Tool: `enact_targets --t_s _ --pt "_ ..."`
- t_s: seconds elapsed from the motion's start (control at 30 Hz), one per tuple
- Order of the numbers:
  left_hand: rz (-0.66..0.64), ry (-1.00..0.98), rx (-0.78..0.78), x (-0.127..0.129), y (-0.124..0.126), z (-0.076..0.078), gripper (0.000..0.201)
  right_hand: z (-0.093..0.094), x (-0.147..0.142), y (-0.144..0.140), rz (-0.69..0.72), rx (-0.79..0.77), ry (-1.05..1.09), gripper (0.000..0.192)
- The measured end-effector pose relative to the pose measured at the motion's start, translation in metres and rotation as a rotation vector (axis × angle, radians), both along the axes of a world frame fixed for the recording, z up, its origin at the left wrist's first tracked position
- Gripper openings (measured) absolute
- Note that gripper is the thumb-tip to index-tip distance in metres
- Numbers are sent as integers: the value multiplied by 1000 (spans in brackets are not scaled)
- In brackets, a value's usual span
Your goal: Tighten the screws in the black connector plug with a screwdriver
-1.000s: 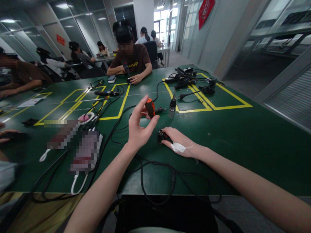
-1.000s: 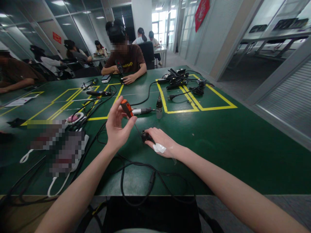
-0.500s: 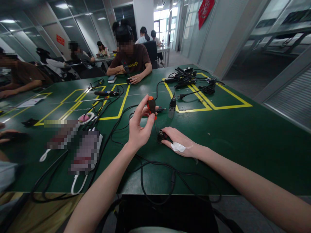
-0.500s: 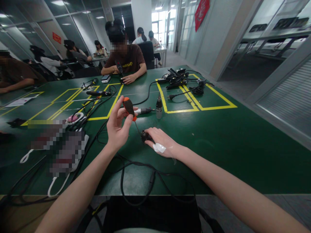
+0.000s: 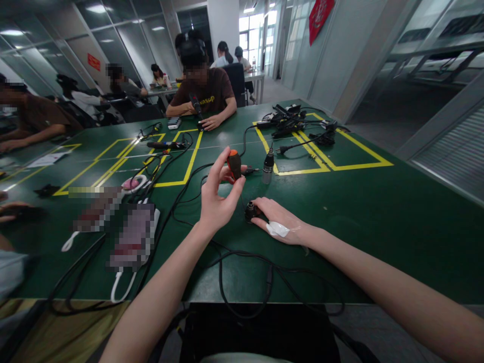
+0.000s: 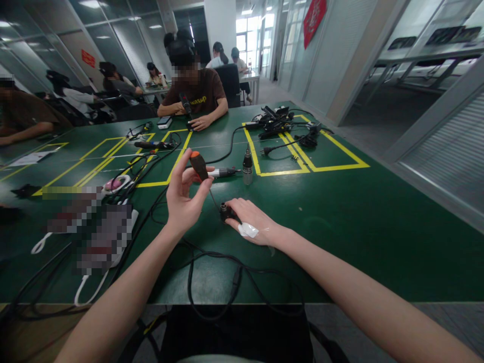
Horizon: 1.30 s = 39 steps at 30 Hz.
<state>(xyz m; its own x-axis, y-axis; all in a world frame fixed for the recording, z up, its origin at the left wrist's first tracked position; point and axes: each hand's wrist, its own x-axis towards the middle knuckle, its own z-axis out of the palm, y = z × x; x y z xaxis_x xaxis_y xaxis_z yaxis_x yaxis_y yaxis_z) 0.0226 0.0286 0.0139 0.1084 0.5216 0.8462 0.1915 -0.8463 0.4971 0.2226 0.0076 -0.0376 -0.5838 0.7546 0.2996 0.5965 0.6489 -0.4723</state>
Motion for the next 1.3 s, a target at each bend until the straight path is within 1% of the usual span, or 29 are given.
enact_targets --t_s 0.13,0.2,0.37,0.43,0.5,0.57,0.67,0.73,0.83,0.9,0.97,1.03,1.13,1.2,1.3 --pt "-41 9 -6 -1 0 -1 65 -1 1 0 3 7 3 20" --pt "-42 21 4 -2 1 -1 63 -2 1 0 4 5 5 21" --pt "78 17 67 -3 4 0 64 -2 2 0 -3 -2 1 21" --pt "98 8 69 -3 5 0 62 0 2 0 -1 -4 -1 21" --pt "71 -3 50 -3 4 1 65 1 2 0 -1 -10 -4 22" --pt "14 -11 31 -2 2 1 67 2 1 -1 -4 -19 -8 23" --pt "-41 13 10 -2 1 1 63 2 1 -1 -9 -29 -7 23" --pt "-23 34 15 -2 2 -1 63 2 1 -1 -7 -27 3 23" --pt "52 26 31 -2 4 -3 69 0 2 -1 0 -20 14 22" --pt "79 11 28 -2 5 -4 68 0 2 -1 1 -19 14 22" --pt "58 1 15 -1 5 -3 69 0 3 -1 2 -17 9 22" --pt "11 -3 -10 -1 3 -2 71 0 3 0 1 -16 3 22" --pt "-49 5 -55 -1 -1 1 68 0 2 -1 -2 -16 -1 21" --pt "-61 15 -61 -2 -2 2 66 0 2 -1 -1 -16 3 21" --pt "-35 22 -57 -1 -3 2 69 1 2 -1 -2 -22 6 21"
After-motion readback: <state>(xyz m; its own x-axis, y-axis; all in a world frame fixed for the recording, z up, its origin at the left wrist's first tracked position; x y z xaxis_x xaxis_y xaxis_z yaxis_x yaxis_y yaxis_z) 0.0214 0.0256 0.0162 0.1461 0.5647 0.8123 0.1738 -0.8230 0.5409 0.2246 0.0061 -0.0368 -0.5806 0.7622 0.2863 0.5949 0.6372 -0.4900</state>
